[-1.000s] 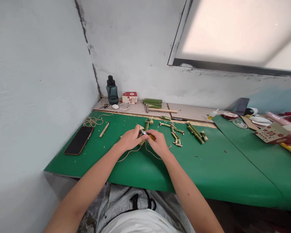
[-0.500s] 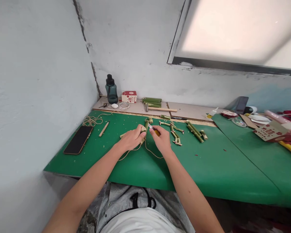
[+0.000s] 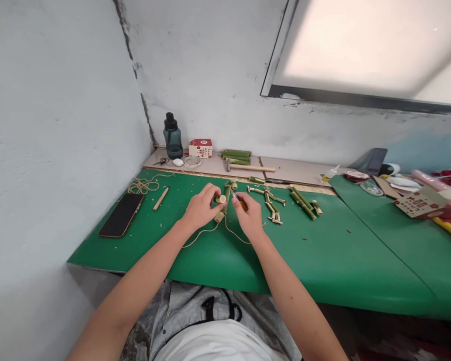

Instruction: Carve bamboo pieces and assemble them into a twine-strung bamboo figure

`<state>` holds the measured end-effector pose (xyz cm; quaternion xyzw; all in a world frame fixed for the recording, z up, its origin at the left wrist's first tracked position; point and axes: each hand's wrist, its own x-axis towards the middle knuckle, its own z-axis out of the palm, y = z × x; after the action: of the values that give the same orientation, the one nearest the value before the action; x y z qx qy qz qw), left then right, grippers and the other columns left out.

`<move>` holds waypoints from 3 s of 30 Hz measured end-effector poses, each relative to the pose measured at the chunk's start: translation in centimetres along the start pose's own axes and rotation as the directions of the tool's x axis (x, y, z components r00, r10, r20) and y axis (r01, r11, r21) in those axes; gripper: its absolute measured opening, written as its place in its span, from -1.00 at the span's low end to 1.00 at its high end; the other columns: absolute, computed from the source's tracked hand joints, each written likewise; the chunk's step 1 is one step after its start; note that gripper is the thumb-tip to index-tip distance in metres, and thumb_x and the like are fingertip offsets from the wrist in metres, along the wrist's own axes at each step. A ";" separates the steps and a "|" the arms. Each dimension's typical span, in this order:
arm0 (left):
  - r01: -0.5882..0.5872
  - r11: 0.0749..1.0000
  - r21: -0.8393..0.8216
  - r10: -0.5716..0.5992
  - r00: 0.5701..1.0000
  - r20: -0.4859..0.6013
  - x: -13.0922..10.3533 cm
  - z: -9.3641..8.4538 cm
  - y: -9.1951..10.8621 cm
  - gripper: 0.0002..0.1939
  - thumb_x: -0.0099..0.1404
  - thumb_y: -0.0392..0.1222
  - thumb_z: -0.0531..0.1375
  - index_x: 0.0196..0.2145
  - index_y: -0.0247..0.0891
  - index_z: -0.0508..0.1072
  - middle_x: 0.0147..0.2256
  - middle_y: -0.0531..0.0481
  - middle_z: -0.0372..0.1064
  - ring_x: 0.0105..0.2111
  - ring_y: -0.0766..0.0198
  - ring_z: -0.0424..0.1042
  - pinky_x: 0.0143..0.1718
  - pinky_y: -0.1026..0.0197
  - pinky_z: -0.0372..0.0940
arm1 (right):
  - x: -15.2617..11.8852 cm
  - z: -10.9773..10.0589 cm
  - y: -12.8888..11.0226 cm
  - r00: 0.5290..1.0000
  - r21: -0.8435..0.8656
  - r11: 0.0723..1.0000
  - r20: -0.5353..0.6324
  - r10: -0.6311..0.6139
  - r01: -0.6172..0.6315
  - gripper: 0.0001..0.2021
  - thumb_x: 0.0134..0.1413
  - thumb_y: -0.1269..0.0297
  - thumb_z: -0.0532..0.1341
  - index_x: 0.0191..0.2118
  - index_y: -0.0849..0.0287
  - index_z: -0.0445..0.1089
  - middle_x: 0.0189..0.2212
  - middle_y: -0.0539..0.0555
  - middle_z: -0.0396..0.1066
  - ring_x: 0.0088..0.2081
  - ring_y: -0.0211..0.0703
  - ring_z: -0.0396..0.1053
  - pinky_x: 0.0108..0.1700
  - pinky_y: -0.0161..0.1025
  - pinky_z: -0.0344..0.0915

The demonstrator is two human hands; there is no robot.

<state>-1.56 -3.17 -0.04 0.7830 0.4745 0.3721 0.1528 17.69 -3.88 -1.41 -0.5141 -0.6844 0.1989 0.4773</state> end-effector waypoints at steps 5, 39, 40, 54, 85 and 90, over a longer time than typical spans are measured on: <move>-0.044 0.999 -0.003 0.044 0.999 -0.019 0.0 0.0 0.0 -0.76 0.33 -0.09 0.24 -0.25 -0.15 0.21 -0.25 0.09 0.23 -0.49 0.39 0.16 -0.43 0.25 0.06 | -0.1 0.0 -0.4 1.000 0.009 1.000 0.015 0.003 -0.003 -0.69 0.30 0.04 0.16 -0.06 0.15 0.46 -0.42 0.00 0.40 -0.45 -0.23 0.25 -0.37 -0.27 0.16; 0.011 0.999 -0.041 -0.010 1.000 0.025 -0.1 -0.4 0.2 -0.80 0.42 -0.02 0.15 -0.13 -0.17 0.30 -0.28 0.06 0.35 -0.49 0.36 0.27 -0.39 0.24 0.13 | -0.6 0.0 -0.8 0.997 0.084 0.994 -0.036 -0.064 0.067 -0.66 0.30 -0.01 0.15 -0.25 0.15 0.49 -0.54 -0.02 0.31 -0.50 -0.25 0.17 -0.39 -0.25 0.16; -0.018 0.999 -0.045 0.019 1.000 0.023 -0.2 -0.4 0.2 -0.82 0.45 -0.02 0.11 -0.15 -0.18 0.32 -0.26 0.05 0.36 -0.48 0.37 0.27 -0.37 0.23 0.14 | -0.5 0.0 -0.8 0.998 0.100 0.994 -0.042 -0.049 0.053 -0.66 0.29 -0.03 0.15 -0.26 0.14 0.48 -0.55 -0.02 0.28 -0.50 -0.25 0.15 -0.40 -0.25 0.15; -0.086 0.975 -0.206 0.052 0.984 -0.168 -0.2 0.0 -0.5 -0.73 0.46 0.04 0.11 -0.09 -0.18 0.43 -0.25 -0.03 0.34 -0.44 0.33 0.29 -0.38 0.23 0.25 | -0.4 0.1 -1.0 0.986 0.160 0.986 0.155 -0.062 0.037 -0.71 0.21 0.15 0.20 -0.06 0.17 0.51 -0.52 -0.06 0.25 -0.50 -0.29 0.08 -0.40 -0.28 0.12; 0.098 0.824 -0.558 -0.146 0.988 -0.042 0.2 0.7 0.2 -0.66 0.17 -0.03 0.40 -0.30 -0.20 0.33 -0.51 0.19 0.06 -0.55 0.42 0.06 -0.52 0.32 0.01 | -1.1 0.6 -1.1 0.954 0.037 0.954 0.031 -0.297 0.296 -0.74 0.29 0.23 0.15 -0.09 0.18 0.55 -0.47 0.03 0.47 -0.54 -0.30 0.19 -0.42 -0.28 0.18; 0.127 0.825 -0.550 -0.213 0.972 -0.095 0.4 0.6 -0.5 -0.67 0.19 -0.06 0.37 -0.29 -0.19 0.29 -0.53 0.20 0.03 -0.56 0.42 0.04 -0.51 0.31 0.01 | -0.9 0.1 -1.0 0.972 0.072 0.970 -0.029 -0.233 0.234 -0.74 0.31 0.25 0.14 -0.10 0.16 0.57 -0.54 -0.03 0.37 -0.56 -0.31 0.13 -0.45 -0.28 0.12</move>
<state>-1.30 -2.55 -0.56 0.6319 0.4288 0.5339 0.3631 17.10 -5.06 -1.11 -0.4137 -0.7274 0.1618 0.5231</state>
